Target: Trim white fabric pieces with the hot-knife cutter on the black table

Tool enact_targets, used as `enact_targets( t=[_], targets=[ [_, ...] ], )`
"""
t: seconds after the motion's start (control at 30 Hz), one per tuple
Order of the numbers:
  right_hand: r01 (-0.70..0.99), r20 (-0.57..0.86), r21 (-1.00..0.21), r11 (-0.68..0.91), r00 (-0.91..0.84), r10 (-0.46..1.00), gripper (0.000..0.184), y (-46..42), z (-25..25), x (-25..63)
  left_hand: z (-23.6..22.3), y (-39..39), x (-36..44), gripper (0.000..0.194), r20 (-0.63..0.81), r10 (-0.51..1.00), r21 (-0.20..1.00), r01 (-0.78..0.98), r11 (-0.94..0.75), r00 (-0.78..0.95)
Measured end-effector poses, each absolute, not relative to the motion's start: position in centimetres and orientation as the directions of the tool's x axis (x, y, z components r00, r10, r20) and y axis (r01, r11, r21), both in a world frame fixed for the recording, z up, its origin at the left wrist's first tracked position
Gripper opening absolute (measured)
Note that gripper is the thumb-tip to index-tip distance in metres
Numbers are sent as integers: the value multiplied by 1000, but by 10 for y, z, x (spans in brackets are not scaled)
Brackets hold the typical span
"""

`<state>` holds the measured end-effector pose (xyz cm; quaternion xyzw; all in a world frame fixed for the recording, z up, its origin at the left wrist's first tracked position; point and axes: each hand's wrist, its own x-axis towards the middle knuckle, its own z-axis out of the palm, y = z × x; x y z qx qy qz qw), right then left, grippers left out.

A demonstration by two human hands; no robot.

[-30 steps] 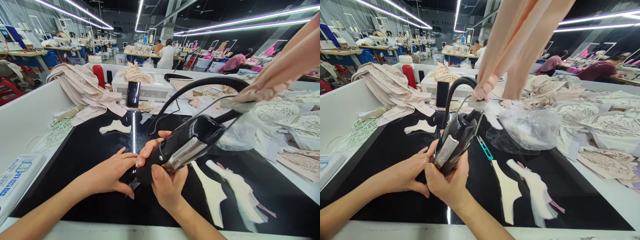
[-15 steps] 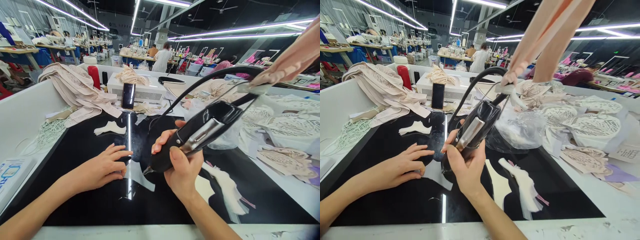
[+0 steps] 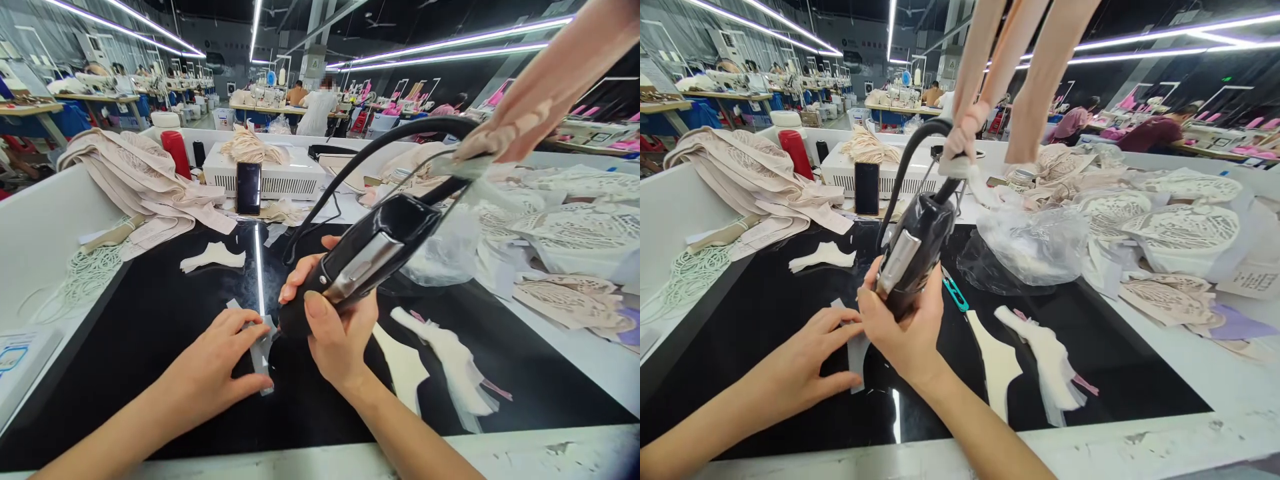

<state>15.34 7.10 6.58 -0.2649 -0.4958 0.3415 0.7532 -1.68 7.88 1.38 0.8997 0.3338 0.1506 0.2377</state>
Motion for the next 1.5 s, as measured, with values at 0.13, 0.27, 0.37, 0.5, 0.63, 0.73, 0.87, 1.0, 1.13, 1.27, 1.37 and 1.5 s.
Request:
enact_targets(
  t=[0.13,0.27,0.37,0.5,0.63,0.73,0.87,1.0,1.13,1.27,1.37,1.5],
  targets=[
    [-213,558,-757,618,281,781,38,71,64,153,16,76,-13,62,33,677,531,561,-635,736],
    [-218,569,-750,624,268,777,37,68,62,154,19,77,-15,62,16,669,524,564,-638,743],
    [-195,580,-750,632,265,770,31,68,60,155,19,76,-16,63,9,667,520,567,-639,745],
    [-231,574,-744,627,259,777,26,66,59,156,18,77,-15,64,18,666,518,563,-644,746],
    [-297,582,-719,629,239,778,31,62,57,153,16,77,-15,66,29,666,516,560,-649,745],
    [-309,585,-717,625,221,781,38,60,56,151,15,77,-15,66,28,668,520,560,-645,743],
    [-300,587,-720,626,218,780,38,60,55,150,14,78,-15,68,44,668,524,552,-649,743],
    [-315,582,-715,624,226,781,41,59,56,151,15,78,-15,69,27,670,528,559,-640,742],
    [-293,569,-736,610,220,793,38,58,56,150,15,78,-16,68,35,672,530,557,-640,739],
    [-300,550,-749,591,218,807,32,57,56,150,14,77,-15,69,49,668,525,550,-649,742],
    [-338,530,-752,566,201,824,37,54,57,151,15,78,-15,70,42,670,529,552,-645,742],
    [-341,526,-751,566,209,824,39,46,59,151,19,78,-14,70,39,667,540,546,-640,744]
  ],
)
